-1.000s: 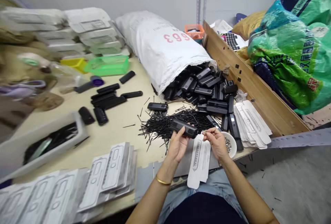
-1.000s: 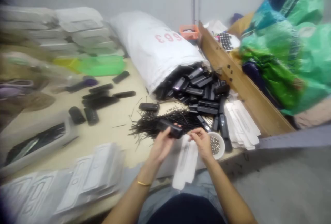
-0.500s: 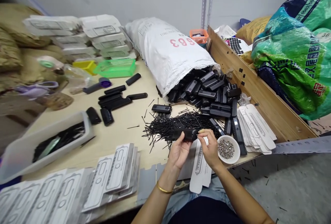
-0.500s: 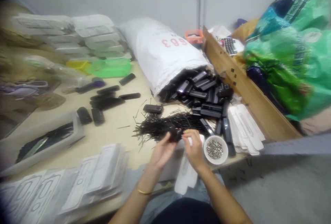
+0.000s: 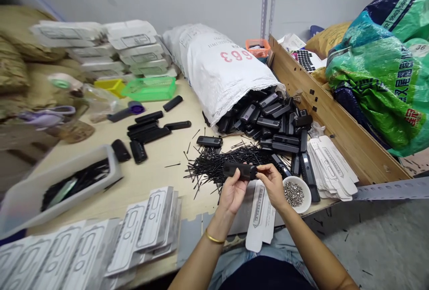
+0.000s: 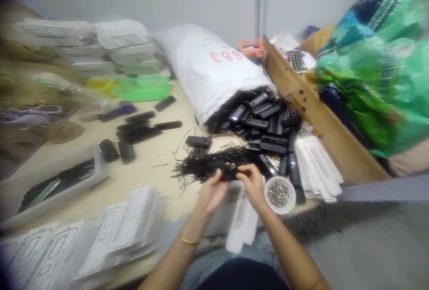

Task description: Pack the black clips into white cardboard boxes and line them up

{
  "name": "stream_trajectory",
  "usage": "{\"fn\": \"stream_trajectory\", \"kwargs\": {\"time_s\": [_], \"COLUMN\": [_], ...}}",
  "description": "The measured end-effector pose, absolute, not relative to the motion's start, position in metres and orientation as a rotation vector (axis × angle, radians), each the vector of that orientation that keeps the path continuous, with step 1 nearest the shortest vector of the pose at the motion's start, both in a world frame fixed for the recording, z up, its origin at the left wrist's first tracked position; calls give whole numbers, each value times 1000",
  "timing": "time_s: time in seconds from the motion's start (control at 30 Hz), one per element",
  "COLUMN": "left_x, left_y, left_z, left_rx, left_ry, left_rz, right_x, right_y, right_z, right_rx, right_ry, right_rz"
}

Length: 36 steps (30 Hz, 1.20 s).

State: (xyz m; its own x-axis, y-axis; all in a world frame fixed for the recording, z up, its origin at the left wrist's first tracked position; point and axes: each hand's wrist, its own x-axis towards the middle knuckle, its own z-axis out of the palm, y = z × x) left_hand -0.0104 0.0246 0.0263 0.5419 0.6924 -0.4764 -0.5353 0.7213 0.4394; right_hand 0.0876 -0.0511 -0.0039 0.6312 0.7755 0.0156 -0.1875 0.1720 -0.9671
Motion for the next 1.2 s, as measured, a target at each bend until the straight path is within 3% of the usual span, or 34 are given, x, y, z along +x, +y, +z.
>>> {"fn": "stream_trajectory", "kwargs": {"time_s": [0.2,0.33,0.53,0.67,0.87,0.97,1.07,1.2], "left_x": [-40,-64,-34,-9,-11,-22,-27,-22], "left_y": [23,17,46,72,52,23,0,-4], "left_z": [39,4,-41,-48,-31,-7,9,16], "left_rx": [719,1403,1523,1590,1794,1402,881,713], "left_ry": [592,749,954,1073,897,627,428,493], "left_rz": [874,787,781,704,847,471,62,226], "right_x": [109,128,124,127,153,162,167,162], "right_y": [-60,-80,-95,-80,-64,-59,-50,-40], "right_z": [4,7,-14,-28,-19,-10,-4,-3], "right_rx": [-1252,-1637,-2315,-2508,-2297,-1916,-1328,-1062], "right_ry": [-710,-900,-1603,-1570,-1532,-1429,-1222,-989], "right_rz": [946,681,377,537,827,840,1054,1055]}}
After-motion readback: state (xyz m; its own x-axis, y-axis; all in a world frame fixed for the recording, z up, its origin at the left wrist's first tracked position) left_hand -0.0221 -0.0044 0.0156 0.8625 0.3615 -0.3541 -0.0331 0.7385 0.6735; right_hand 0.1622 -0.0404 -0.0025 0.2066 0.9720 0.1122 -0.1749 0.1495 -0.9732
